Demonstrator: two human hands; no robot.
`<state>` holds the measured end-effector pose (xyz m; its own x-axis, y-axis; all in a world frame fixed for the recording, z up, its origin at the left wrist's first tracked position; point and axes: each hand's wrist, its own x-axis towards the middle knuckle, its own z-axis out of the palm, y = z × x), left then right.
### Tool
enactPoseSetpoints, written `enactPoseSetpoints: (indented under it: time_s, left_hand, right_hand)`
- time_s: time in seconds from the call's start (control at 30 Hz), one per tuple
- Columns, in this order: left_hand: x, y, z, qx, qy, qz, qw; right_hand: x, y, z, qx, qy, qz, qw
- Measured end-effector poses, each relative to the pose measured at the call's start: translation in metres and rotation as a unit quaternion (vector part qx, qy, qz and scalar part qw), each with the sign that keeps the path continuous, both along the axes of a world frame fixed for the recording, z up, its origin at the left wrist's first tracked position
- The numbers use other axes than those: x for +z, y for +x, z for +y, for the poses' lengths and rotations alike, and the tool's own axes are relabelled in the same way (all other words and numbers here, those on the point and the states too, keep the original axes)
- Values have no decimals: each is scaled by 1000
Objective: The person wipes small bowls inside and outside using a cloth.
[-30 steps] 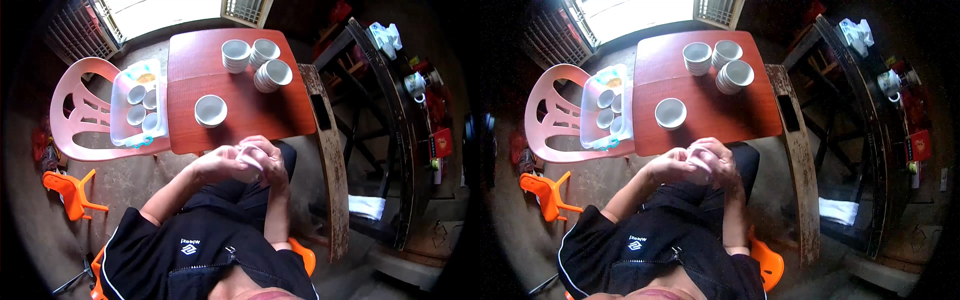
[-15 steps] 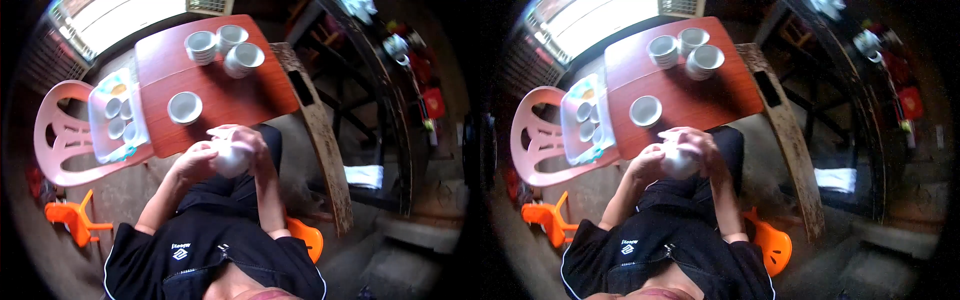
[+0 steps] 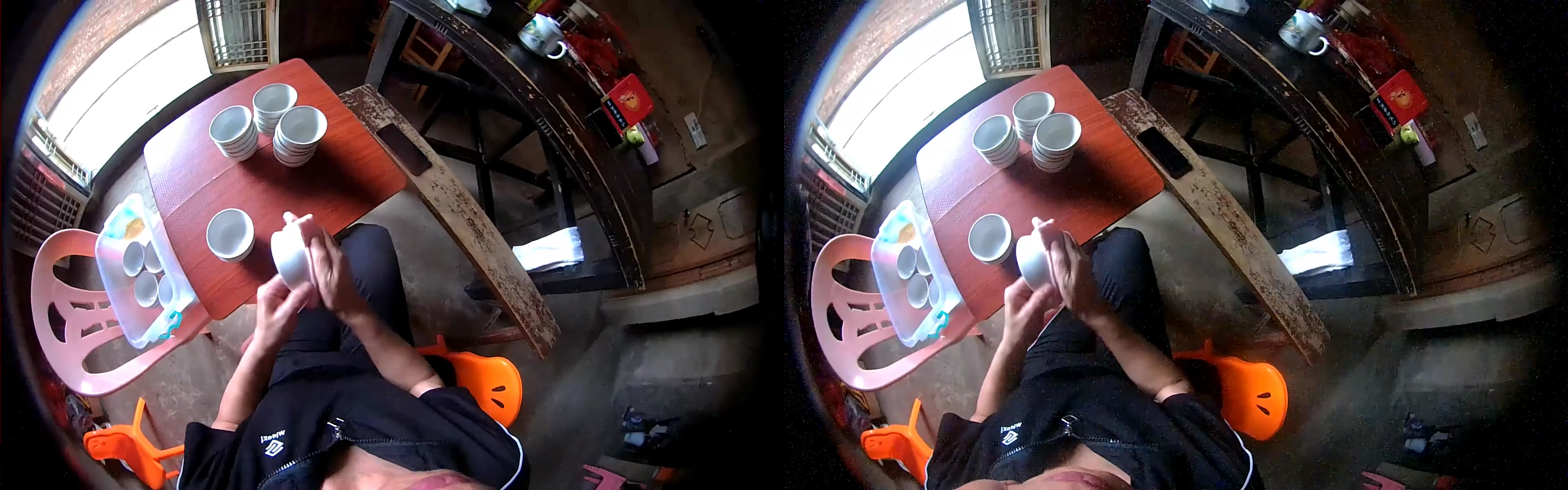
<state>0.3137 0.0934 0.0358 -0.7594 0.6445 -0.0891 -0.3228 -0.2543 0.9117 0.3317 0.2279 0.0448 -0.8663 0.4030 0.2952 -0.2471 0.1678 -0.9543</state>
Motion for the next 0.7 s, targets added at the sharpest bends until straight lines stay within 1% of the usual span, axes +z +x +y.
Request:
enactPoseSetpoints:
  time_s: [0.03,0.07,0.1,0.13,0.17,0.2,0.23,0.27,0.3,0.37,0.4,0.43,0.53,0.63,0.67,0.7]
  left_hand:
    - [2,1,0,-21,-47,131,990]
    - [3,3,2,-31,-82,212,973]
    - [5,4,2,-40,-116,292,948]
    - [6,4,1,-50,-176,324,928]
    - [4,3,1,-38,-124,233,964]
    - [0,1,1,-25,-71,139,987]
    - [-2,-1,3,-13,-16,42,999]
    - [10,-5,4,3,0,-67,998]
    - [11,-11,0,-12,73,-139,988]
    - [5,-17,-2,-29,177,-170,969]
    - [-3,-19,-1,-15,190,-166,967]
    - [-5,-16,0,2,174,-156,972]
    - [-8,-8,4,45,132,-127,982]
    - [5,-6,2,52,128,-144,980]
    - [9,-7,2,44,129,-158,978]
    - [10,-9,2,56,133,-165,976]
  right_hand:
    - [-7,-2,13,48,-47,-118,991]
    - [-11,-11,24,131,-136,-104,976]
    - [-15,-17,32,213,-223,-88,947]
    - [-26,-19,33,218,-251,-90,939]
    - [-18,-16,24,140,-181,-83,970]
    - [-5,-7,9,60,-109,-74,989]
    - [-1,1,-4,-21,-36,-65,997]
    - [-3,6,-11,-64,122,9,990]
    - [-2,13,-13,-91,300,54,948]
    - [2,18,-19,-97,311,88,941]
    - [-4,17,-15,-103,355,115,922]
    - [-14,18,-11,-104,355,105,923]
    - [-16,21,-7,-104,352,76,927]
    - [-8,27,-6,-114,329,95,933]
    - [-4,28,-3,-127,344,116,923]
    - [-11,34,1,-110,293,63,948]
